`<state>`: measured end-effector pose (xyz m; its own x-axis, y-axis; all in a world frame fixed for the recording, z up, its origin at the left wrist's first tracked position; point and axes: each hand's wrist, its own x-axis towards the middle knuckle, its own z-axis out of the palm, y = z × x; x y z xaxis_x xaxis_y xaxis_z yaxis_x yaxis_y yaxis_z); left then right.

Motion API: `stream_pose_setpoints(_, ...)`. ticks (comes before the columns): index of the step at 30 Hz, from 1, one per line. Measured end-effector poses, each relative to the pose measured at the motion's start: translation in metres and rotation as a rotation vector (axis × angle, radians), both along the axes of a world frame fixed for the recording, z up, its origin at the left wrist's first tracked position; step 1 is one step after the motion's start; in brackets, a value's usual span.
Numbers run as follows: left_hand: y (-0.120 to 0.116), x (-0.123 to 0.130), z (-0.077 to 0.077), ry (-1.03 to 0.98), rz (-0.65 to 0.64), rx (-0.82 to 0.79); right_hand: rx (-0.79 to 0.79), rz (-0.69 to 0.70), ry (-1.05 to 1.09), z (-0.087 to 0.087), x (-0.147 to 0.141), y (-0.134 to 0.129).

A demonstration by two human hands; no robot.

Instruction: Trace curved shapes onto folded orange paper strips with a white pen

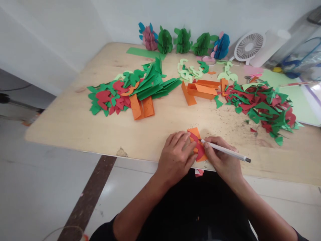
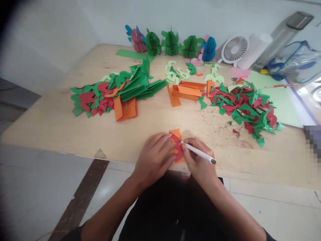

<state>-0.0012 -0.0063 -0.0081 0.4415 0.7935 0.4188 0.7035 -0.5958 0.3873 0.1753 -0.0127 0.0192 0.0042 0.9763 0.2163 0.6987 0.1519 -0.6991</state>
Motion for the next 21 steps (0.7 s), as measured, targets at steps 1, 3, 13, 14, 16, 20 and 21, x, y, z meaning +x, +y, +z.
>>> stream_pose_setpoints(1,0.0000,0.0000,-0.0004,-0.001,0.002,0.003,0.009,0.005,-0.001,-0.0002,0.0001,-0.0005)
stream_pose_setpoints(3,-0.0001,0.0000,-0.0009,-0.001,0.006,0.007,0.024,0.009,-0.007,-0.0003,0.0001,-0.0015)
stream_pose_setpoints(13,0.0004,0.0006,0.0003,-0.012,0.006,0.016,0.079,0.033,-0.024,0.0031,-0.0015,-0.0049)
stream_pose_setpoints(14,0.0005,0.0006,0.0004,-0.013,0.003,0.014,0.075,0.035,-0.023,0.0032,-0.0015,-0.0052)
stream_pose_setpoints(16,0.0005,0.0006,0.0004,-0.016,0.001,0.014,0.055,0.033,-0.009,0.0029,-0.0012,-0.0057)
stream_pose_setpoints(20,0.0003,0.0003,0.0002,-0.007,0.006,0.012,-0.037,0.015,0.054,0.0016,-0.0004,-0.0059)
stream_pose_setpoints(21,0.0002,0.0002,0.0001,-0.004,0.008,0.012,-0.060,0.011,0.071,0.0013,-0.0002,-0.0057)
